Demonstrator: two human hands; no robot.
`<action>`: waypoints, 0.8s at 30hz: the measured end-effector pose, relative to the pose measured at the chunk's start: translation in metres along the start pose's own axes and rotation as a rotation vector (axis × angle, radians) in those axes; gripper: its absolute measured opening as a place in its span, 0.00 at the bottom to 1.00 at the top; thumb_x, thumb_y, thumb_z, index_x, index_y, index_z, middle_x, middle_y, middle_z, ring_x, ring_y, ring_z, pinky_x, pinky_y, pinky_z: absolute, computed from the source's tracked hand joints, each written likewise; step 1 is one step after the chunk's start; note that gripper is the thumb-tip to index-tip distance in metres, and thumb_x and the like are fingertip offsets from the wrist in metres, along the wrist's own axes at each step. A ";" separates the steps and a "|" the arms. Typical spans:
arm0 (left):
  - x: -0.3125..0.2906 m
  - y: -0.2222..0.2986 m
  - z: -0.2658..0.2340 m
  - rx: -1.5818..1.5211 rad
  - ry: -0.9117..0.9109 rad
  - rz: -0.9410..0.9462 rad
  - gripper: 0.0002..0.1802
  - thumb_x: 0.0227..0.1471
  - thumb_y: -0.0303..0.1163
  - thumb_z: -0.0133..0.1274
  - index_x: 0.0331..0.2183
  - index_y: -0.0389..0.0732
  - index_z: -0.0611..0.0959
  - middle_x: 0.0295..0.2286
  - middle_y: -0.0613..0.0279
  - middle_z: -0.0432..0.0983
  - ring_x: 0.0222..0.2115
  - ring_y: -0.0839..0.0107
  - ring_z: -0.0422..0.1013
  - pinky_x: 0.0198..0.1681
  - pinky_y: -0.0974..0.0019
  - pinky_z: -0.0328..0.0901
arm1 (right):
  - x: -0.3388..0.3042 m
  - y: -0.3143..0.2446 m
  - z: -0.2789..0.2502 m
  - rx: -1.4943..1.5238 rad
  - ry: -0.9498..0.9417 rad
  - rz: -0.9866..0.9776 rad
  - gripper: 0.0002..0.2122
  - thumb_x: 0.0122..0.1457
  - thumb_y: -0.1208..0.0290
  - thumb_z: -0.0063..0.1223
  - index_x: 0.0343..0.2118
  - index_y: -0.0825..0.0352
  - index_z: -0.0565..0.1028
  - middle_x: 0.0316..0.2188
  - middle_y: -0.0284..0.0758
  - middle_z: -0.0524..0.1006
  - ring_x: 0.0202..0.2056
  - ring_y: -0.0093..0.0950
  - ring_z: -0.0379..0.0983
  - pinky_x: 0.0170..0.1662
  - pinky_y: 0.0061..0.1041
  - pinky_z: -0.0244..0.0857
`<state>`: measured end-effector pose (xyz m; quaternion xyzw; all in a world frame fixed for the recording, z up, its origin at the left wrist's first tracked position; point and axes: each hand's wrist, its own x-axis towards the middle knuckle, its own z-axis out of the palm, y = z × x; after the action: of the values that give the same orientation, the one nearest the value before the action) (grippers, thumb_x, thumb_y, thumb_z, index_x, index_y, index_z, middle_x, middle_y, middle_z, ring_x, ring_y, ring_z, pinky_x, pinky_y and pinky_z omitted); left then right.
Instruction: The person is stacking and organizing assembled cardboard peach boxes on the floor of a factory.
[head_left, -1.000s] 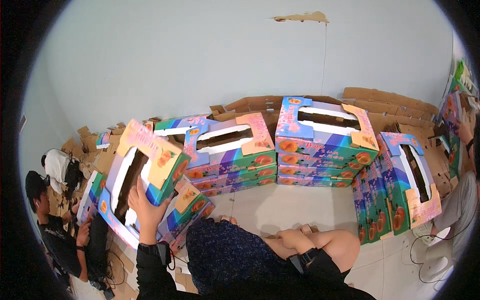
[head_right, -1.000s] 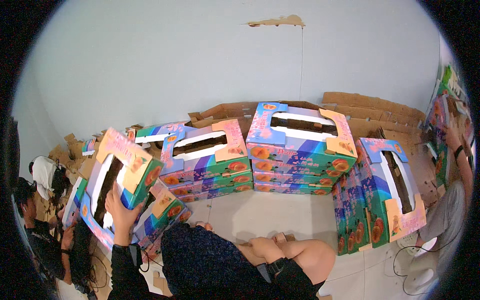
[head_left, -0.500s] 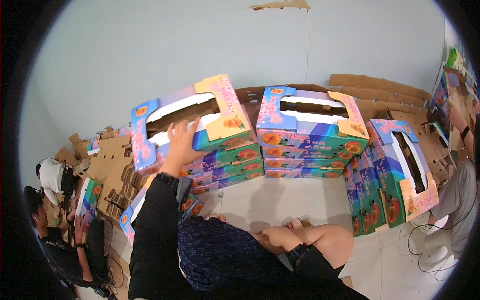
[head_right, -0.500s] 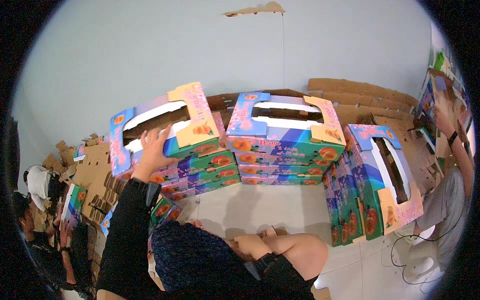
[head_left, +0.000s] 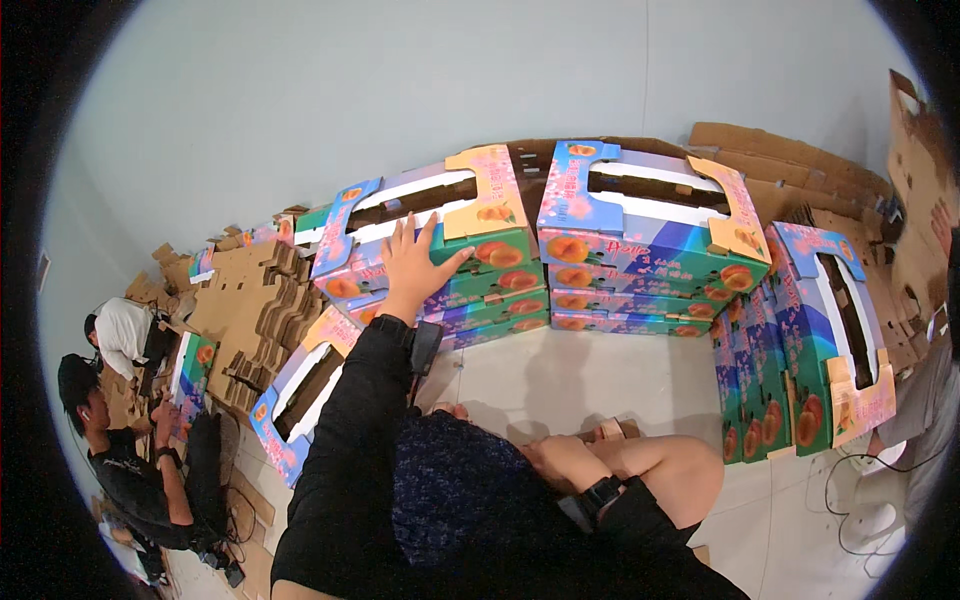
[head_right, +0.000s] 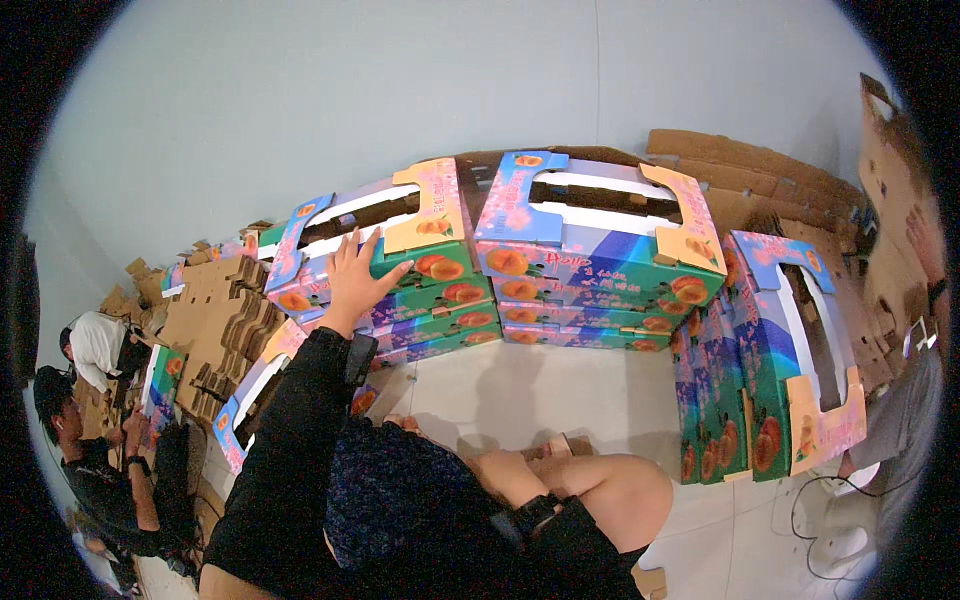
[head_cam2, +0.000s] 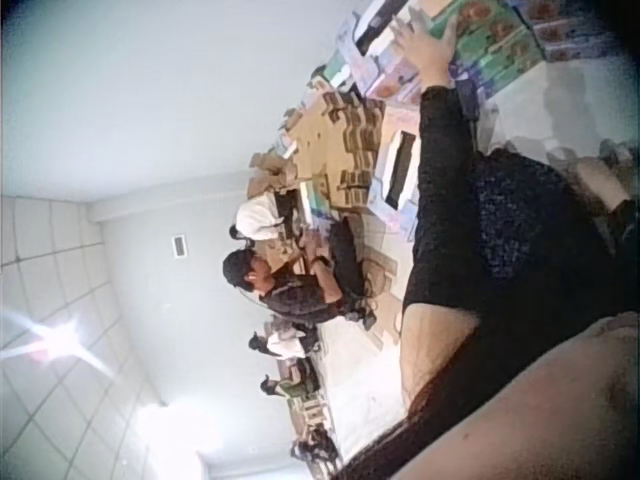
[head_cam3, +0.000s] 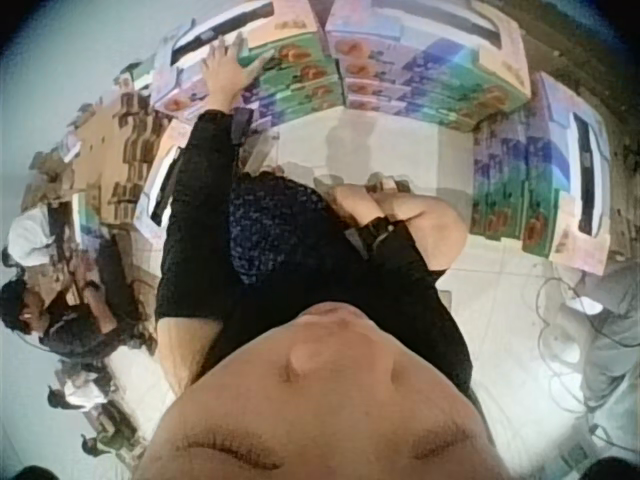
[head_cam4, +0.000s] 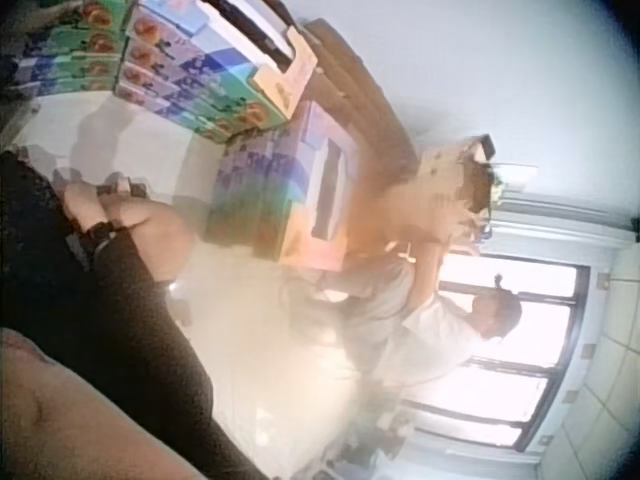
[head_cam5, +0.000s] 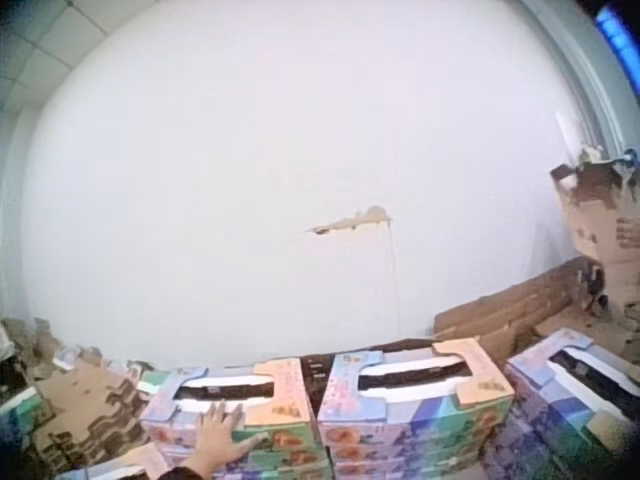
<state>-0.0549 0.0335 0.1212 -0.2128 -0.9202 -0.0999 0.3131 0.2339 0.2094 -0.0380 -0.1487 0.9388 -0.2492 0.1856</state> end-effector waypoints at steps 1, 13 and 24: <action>0.000 0.004 0.002 0.021 0.013 -0.044 0.48 0.38 0.69 0.55 0.55 0.49 0.72 0.57 0.41 0.59 0.59 0.45 0.53 0.57 0.37 0.46 | -0.002 0.001 0.002 0.013 0.045 -0.031 0.11 0.58 0.67 0.44 0.35 0.67 0.76 0.33 0.47 0.78 0.34 0.47 0.76 0.36 0.42 0.69; 0.014 0.023 0.023 0.112 0.154 -0.083 0.48 0.38 0.70 0.55 0.53 0.46 0.74 0.54 0.42 0.64 0.57 0.49 0.57 0.56 0.39 0.48 | 0.004 -0.003 0.018 0.039 0.172 -0.064 0.14 0.53 0.74 0.44 0.42 0.60 0.76 0.33 0.44 0.79 0.36 0.45 0.76 0.37 0.42 0.70; 0.008 0.021 0.018 0.107 0.199 -0.050 0.52 0.33 0.71 0.58 0.52 0.42 0.74 0.53 0.42 0.64 0.56 0.47 0.58 0.55 0.38 0.50 | 0.003 -0.026 0.002 -0.049 -0.068 -0.020 0.13 0.51 0.74 0.47 0.41 0.67 0.75 0.34 0.46 0.79 0.39 0.45 0.76 0.41 0.43 0.71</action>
<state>-0.0606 0.0602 0.1134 -0.1617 -0.8937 -0.0790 0.4110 0.2368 0.1862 -0.0267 -0.1708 0.9362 -0.2229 0.2115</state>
